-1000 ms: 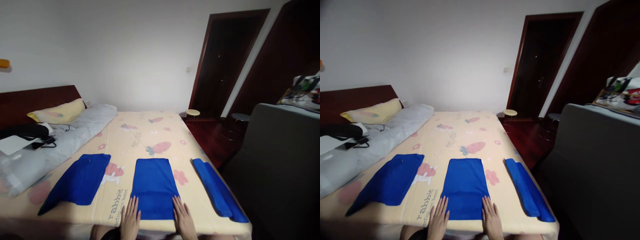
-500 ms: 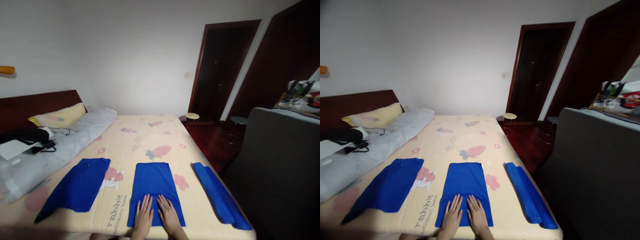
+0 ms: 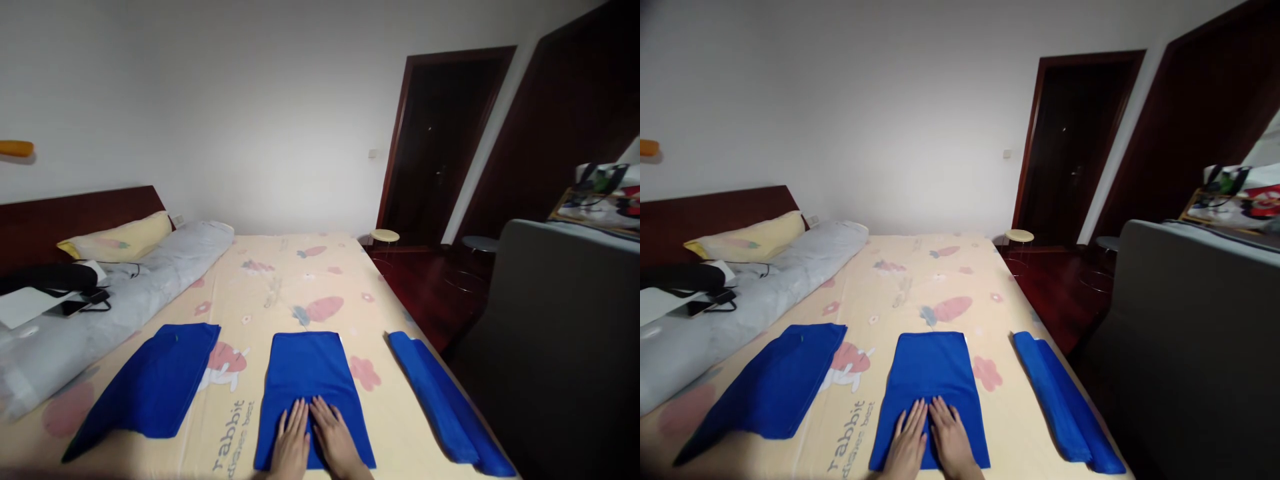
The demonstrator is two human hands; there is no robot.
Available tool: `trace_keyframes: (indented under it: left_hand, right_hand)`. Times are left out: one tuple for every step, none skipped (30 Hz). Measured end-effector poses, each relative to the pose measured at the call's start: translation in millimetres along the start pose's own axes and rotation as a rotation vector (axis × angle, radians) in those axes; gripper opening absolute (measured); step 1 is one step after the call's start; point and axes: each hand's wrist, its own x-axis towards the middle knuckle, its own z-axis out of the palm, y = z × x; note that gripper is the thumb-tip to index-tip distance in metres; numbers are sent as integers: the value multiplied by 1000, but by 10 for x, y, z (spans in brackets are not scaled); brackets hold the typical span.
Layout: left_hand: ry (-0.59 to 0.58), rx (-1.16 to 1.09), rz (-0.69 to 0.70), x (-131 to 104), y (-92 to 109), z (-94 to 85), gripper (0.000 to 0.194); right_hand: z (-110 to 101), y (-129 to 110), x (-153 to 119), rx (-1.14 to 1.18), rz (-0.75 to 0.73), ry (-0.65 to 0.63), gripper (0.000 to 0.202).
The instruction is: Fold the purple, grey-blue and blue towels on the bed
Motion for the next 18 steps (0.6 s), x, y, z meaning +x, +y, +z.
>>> trace_keyframes:
  left_hand:
    - [-2,-15,17,59,42,38,59]
    - [-13,-30,14,121,50,58,58]
    - [-37,-43,-8,185,21,58,57]
    - [-71,-55,-36,248,-41,38,55]
    - [-112,-63,-70,308,-131,2,53]
    - [-152,-68,-111,361,-238,-46,52]
    - [-187,-68,-159,404,-352,-98,51]
    - [-216,-63,-208,435,-461,-147,51]
    - [-237,-56,-250,454,-554,-187,51]
    - [-252,-46,-281,461,-622,-214,51]
    - [-256,-29,-304,457,-662,-227,51]
    - [-248,-7,-318,447,-671,-226,51]
    - [-228,14,-321,434,-652,-212,51]
    - [-198,30,-305,421,-607,-188,52]
    - [-162,35,-268,410,-545,-157,53]
    - [-128,28,-210,405,-471,-122,55]
    - [-101,8,-132,406,-394,-84,57]
    - [-82,-16,-49,416,-321,-45,58]
  right_hand:
    - [1,-42,56,12,-32,-27,49]
    - [-8,-55,107,12,-40,-38,50]
    - [-27,-39,151,2,-30,-37,50]
    - [-57,5,188,-14,-6,-27,51]
    - [-94,72,218,-34,27,-13,52]
    - [-136,157,239,-56,72,0,54]
    - [-179,252,253,-79,129,15,56]
    - [-218,349,259,-102,192,32,58]
    - [-250,441,257,-122,252,51,60]
    - [-271,521,250,-140,302,68,62]
    - [-281,582,238,-156,339,83,63]
    - [-279,619,224,-170,364,101,64]
    - [-265,630,211,-180,376,120,65]
    - [-241,615,201,-183,368,134,64]
    - [-209,576,196,-175,336,141,63]
    - [-172,518,198,-156,273,132,60]
    - [-133,448,208,-127,182,106,56]
    - [-95,374,227,-94,75,64,53]
